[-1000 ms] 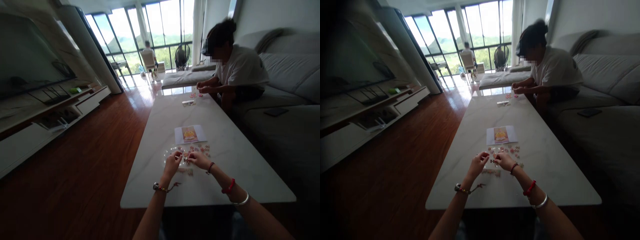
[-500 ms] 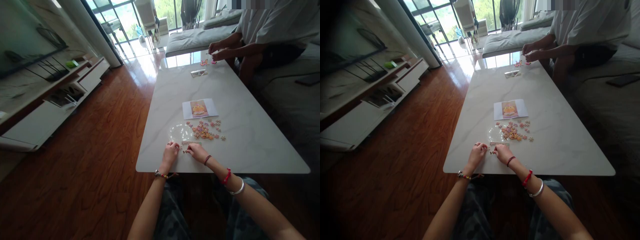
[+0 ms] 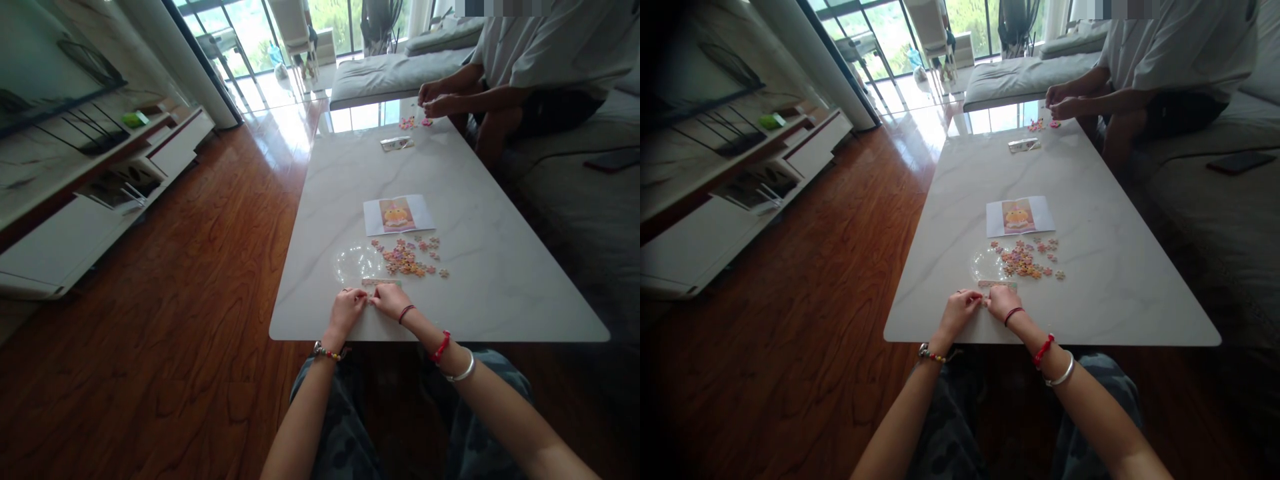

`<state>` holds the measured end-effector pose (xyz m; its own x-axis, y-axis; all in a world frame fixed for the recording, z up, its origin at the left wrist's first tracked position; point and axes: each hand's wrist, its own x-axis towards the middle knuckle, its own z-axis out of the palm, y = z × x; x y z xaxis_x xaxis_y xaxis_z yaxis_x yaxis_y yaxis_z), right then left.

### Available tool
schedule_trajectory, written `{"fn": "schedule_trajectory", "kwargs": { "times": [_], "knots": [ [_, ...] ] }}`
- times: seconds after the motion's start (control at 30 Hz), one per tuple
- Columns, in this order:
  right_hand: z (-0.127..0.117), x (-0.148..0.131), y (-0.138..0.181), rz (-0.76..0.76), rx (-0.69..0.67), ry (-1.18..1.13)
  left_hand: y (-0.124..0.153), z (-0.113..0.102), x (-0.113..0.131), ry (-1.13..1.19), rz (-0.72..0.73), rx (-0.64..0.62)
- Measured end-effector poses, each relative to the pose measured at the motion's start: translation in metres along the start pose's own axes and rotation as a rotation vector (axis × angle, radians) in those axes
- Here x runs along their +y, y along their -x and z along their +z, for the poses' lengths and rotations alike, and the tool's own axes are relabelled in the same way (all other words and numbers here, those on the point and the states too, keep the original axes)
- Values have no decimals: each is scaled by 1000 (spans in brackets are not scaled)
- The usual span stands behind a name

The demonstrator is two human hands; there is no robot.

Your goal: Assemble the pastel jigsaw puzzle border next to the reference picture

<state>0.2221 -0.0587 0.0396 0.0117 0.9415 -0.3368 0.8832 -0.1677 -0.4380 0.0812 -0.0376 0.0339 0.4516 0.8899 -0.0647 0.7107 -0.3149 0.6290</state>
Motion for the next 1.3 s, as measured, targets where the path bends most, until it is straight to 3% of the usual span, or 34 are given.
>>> {"fn": "schedule_trajectory", "kwargs": {
  "times": [0.6, 1.03, 1.3],
  "knots": [
    [8, -4, 17, -93, 131, -50, 0, 0, 2, -51, -34, -23],
    [23, 2, 33, -260, 334, 144, 23, 7, 9, -319, 26, 37],
    [19, 2, 27, -332, 367, 269, 23, 11, 10, -476, 42, 68]
  ]
}}
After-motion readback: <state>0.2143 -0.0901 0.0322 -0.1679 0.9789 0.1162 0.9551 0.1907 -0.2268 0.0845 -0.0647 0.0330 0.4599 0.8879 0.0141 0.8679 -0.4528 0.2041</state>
